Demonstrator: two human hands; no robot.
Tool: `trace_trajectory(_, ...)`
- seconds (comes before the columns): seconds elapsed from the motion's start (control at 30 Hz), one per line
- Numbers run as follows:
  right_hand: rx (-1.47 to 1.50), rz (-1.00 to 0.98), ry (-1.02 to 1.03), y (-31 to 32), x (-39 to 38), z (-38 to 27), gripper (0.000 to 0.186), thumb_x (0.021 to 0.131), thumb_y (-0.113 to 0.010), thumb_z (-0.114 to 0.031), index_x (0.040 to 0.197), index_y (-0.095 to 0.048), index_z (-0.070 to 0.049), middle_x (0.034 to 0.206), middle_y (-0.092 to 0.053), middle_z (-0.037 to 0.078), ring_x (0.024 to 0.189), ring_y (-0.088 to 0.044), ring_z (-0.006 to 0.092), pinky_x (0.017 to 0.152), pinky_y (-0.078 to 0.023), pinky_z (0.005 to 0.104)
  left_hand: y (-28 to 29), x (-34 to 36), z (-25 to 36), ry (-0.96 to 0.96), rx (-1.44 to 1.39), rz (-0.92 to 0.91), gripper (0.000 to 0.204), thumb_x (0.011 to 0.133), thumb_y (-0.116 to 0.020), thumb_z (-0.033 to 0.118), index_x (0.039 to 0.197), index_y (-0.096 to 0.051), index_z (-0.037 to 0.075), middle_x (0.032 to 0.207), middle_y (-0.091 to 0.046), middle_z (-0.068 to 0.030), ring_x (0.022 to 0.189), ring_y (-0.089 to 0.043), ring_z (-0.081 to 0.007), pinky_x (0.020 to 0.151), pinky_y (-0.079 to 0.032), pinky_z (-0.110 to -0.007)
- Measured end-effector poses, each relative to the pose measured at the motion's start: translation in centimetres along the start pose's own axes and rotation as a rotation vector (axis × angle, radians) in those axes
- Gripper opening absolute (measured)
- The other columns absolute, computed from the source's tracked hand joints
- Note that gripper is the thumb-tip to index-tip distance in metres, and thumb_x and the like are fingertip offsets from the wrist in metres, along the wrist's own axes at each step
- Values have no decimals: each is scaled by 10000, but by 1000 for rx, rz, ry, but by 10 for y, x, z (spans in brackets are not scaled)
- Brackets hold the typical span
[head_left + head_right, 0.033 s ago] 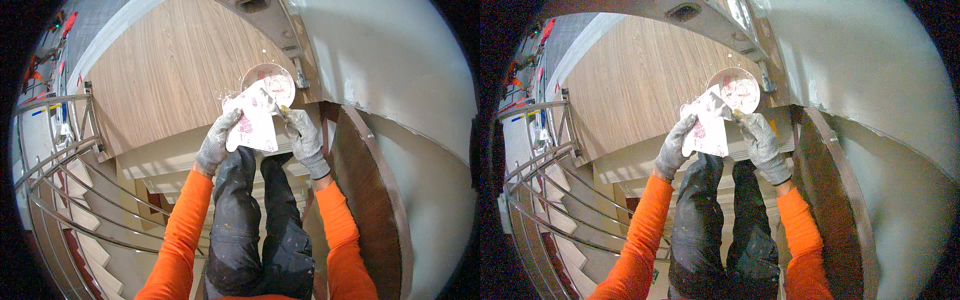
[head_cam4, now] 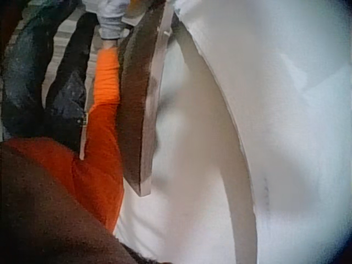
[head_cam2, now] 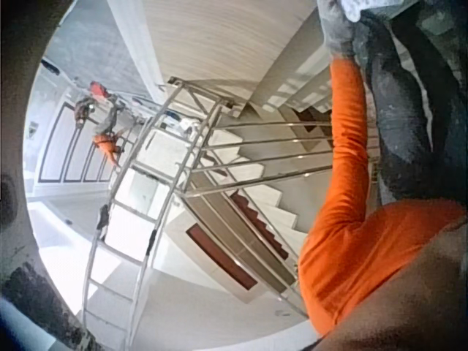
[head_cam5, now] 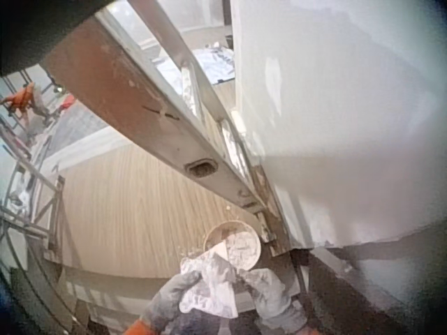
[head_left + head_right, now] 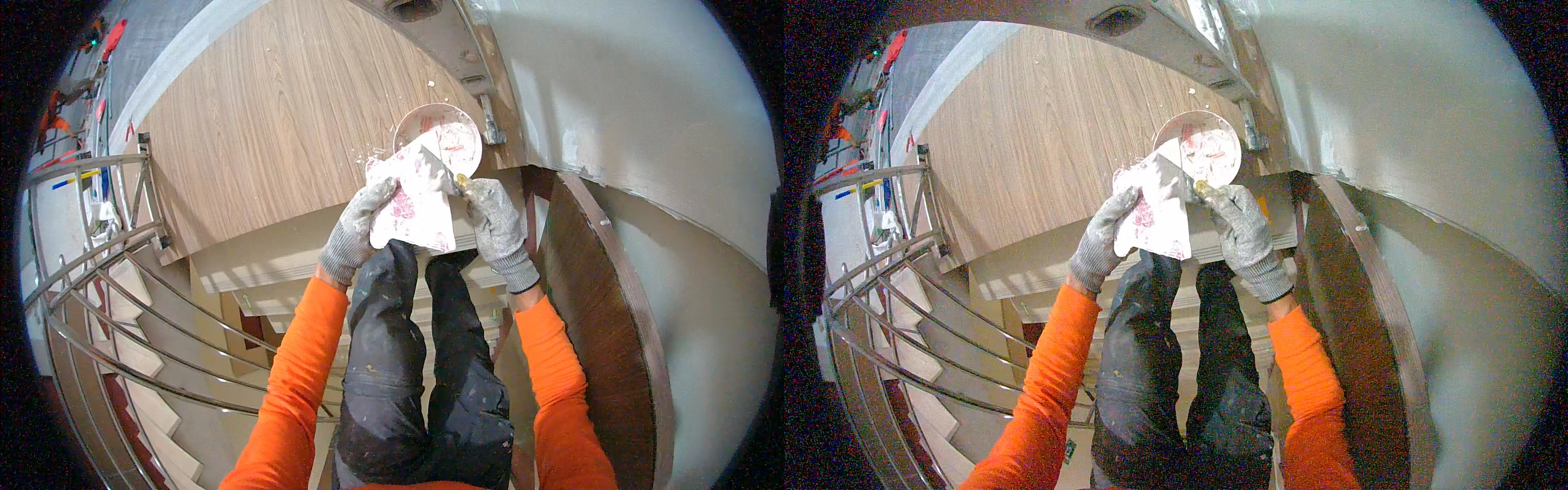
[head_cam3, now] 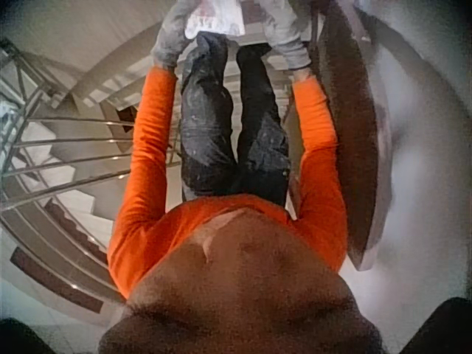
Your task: The person stands on a ladder and applies plaster to a wall using a trowel and a hawk. They repeatedly scoop plaster from the hawk and spread it onto the wall surface, smoothing the compound along a corner bead.
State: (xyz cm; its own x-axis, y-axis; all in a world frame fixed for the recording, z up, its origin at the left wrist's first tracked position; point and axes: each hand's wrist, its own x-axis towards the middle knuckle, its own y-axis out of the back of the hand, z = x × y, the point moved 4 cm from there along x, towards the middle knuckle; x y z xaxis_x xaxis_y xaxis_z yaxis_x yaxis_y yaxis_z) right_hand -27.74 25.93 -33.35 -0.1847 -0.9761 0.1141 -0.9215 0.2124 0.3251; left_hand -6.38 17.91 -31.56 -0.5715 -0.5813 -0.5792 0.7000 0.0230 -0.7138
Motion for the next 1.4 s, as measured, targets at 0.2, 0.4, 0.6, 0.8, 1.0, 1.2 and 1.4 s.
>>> trace_trajectory(0.2,-396,45,153,9,5,2,244,980,-645,-47,1195,-732,-122,1079,-654,93,984,-623,275,868,-515,388,0,8,0,61,-132,1,497,1043,-567,181,1494,-445,10,1410,-602,-151,1264,-621,-244,1103,-502,-395)
trace_trajectory(0.4,-444,28,197,14,3,9,319,942,-637,-1,1242,-702,-88,1154,-639,123,1067,-620,315,946,-507,409,16,13,-6,57,-186,-25,497,1039,-563,162,1494,-440,7,1421,-592,-160,1268,-618,-267,1111,-497,-420)
trace_trajectory(0.6,-432,28,268,17,17,4,397,927,-678,-86,1306,-697,-204,1043,-657,75,976,-610,296,844,-496,425,25,13,-9,56,-260,-96,493,1035,-554,145,1492,-441,-4,1420,-591,-169,1281,-607,-283,1116,-491,-445)
trace_trajectory(0.8,-516,-23,301,8,13,16,525,834,-659,-52,1337,-678,-203,1095,-638,107,1026,-601,326,883,-491,446,25,10,-12,-16,-280,-142,523,1002,-598,113,1488,-448,-8,1415,-595,-168,1261,-620,-280,1111,-493,-444)
trace_trajectory(1.0,-415,-130,19,-1,-13,46,418,887,-617,-49,1289,-677,-148,1075,-609,136,1031,-587,336,896,-485,463,41,15,-12,-66,-201,0,462,980,-647,175,1398,-533,17,1281,-680,-144,1129,-679,-259,1008,-546,-412)
trace_trajectory(1.2,-681,-67,-35,-7,-6,90,331,957,-598,-137,1282,-661,-130,957,-594,130,865,-617,329,753,-523,455,100,-3,-21,-182,-297,23,505,1033,-592,273,1478,-469,69,1420,-601,-118,1286,-592,-275,1118,-467,-475)
trace_trajectory(1.4,-912,-95,8,-45,35,124,407,903,-610,-185,1307,-650,-154,1065,-678,126,904,-687,309,745,-573,443,124,31,-51,-210,-313,49,627,1056,-511,415,1570,-330,105,1569,-450,-143,1415,-462,-371,1178,-348,-647)
